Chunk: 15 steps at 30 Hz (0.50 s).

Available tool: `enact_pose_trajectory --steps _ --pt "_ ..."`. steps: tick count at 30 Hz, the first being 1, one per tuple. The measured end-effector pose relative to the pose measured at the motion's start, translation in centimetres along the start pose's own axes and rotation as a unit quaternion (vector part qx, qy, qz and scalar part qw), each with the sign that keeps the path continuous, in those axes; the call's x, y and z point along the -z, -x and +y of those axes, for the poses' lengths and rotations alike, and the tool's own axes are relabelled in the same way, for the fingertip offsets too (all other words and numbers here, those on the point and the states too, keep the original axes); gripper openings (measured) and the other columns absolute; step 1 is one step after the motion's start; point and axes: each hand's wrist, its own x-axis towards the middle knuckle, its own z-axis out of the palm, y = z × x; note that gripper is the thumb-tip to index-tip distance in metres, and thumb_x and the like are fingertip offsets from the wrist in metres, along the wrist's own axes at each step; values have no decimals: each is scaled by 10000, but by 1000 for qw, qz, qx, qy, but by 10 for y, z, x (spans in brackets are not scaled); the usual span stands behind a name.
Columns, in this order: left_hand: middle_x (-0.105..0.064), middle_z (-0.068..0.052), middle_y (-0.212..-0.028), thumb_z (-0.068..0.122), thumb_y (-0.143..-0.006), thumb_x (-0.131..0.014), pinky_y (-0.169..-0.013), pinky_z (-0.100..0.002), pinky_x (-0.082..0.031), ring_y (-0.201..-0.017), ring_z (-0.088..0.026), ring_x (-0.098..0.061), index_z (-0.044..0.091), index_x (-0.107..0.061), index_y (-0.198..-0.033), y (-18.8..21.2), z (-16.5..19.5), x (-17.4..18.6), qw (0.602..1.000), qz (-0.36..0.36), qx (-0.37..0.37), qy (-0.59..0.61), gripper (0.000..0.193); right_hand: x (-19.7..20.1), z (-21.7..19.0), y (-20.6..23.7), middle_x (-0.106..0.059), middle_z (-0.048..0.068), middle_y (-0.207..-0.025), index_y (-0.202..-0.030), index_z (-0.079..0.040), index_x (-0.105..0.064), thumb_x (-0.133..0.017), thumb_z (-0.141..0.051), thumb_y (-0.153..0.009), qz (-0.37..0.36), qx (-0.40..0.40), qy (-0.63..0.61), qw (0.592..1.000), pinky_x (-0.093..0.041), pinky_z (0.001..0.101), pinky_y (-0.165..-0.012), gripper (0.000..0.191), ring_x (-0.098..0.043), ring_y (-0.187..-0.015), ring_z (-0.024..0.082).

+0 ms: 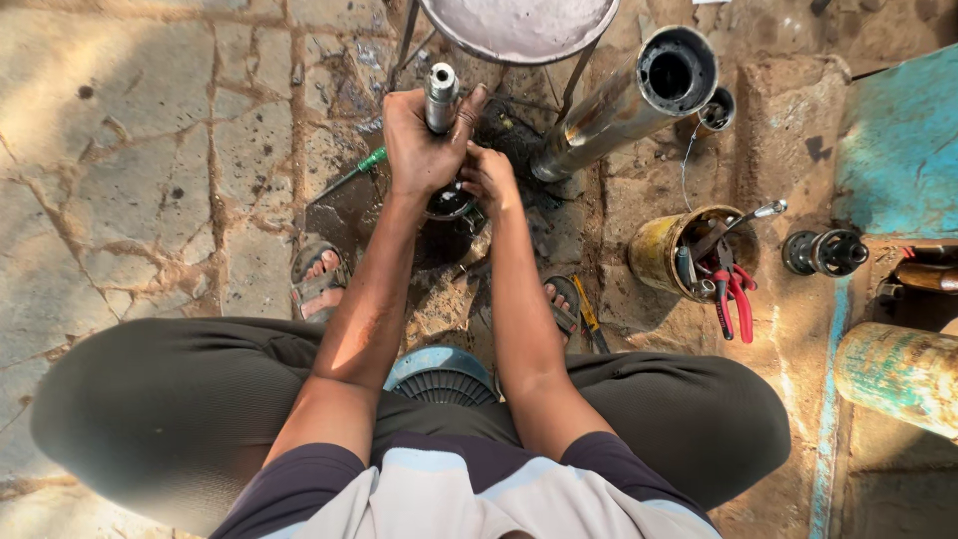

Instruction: The person sits on the ground and cleans disassembled motorcycle shock absorber components. They scrape a hub flange with a knife, pour liquid from a jug over the parts, handle and turn the cylinder and piston parts, and file the metal tube.

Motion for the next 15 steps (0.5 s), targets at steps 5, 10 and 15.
enact_pose_trajectory --steps 5,10,15 --pt "-581 15 -560 199 -942 -817 -467 -280 -379 -515 -42 -472 16 -674 -674 3 -26 -6 1000 -7 7 -14 355 -18 33 -28 -604 16 -703 -878 -90 -679 -589 -260 -974 1 36 -62 997 -358 318 -441 215 -510 -551 156" --pt "-497 16 -566 190 -950 -821 -491 -291 -343 -548 -61 -409 12 -558 -623 1 -36 -4 999 -20 32 -8 456 -35 47 -33 -708 83 -836 -934 34 -714 -614 -180 -897 74 42 -141 986 -531 365 -636 239 -660 -741 210" --pt "-556 38 -629 164 -947 -822 -522 -275 -401 -601 -44 -459 31 -618 -718 0 -43 0 997 -42 28 50 335 -43 48 -35 -683 92 -877 -987 27 -686 -667 -136 -899 111 4 -206 972 -523 380 -651 187 -656 -740 223"
